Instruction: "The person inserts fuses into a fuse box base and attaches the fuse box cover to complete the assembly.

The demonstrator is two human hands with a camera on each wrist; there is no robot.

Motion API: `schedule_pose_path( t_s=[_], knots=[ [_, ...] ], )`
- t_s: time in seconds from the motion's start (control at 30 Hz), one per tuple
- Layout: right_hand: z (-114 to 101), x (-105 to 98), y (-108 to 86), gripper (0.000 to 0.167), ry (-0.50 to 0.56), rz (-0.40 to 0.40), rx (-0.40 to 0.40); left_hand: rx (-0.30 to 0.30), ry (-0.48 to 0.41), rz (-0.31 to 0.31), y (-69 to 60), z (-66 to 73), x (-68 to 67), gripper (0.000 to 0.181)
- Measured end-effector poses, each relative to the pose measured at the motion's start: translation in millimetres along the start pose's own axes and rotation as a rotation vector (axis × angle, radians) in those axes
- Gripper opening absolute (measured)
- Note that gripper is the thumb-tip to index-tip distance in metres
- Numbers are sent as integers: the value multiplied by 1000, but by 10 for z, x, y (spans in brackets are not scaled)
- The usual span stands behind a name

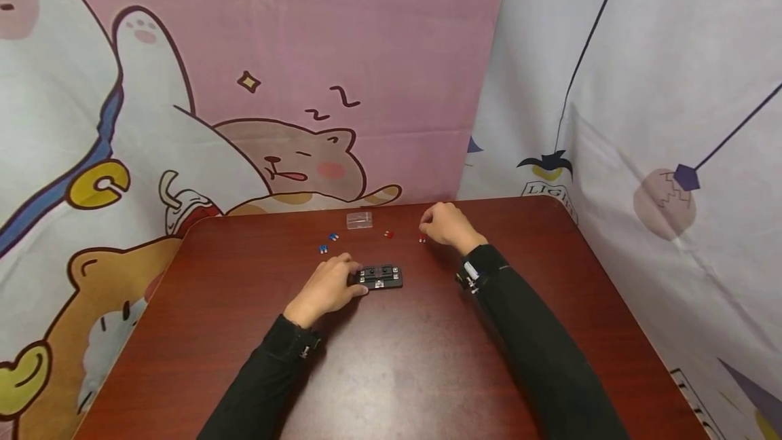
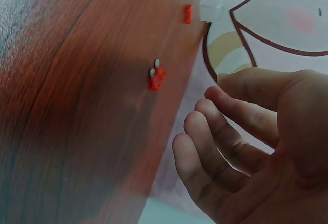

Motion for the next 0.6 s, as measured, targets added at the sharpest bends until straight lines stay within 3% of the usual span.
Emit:
schedule_pose_path(
  t_s=[0.4,0.6],
  knots=[
    [81,151,135,17,-99,-99,7,-5,-8,-11,-27,11,3,51],
    [124,177,148,18,-107,-97,11,4,-12,0,-12,-2,2,51]
  ],
)
Point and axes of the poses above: each hand's wrist, its own y-axis towards the middle knuckle, its own x-axis out of the palm, z = x × y, the point moved 1 cm from there along y, towards the middle knuckle, and after that the axes turned 7 degrees about y, right-handed, at the moved point
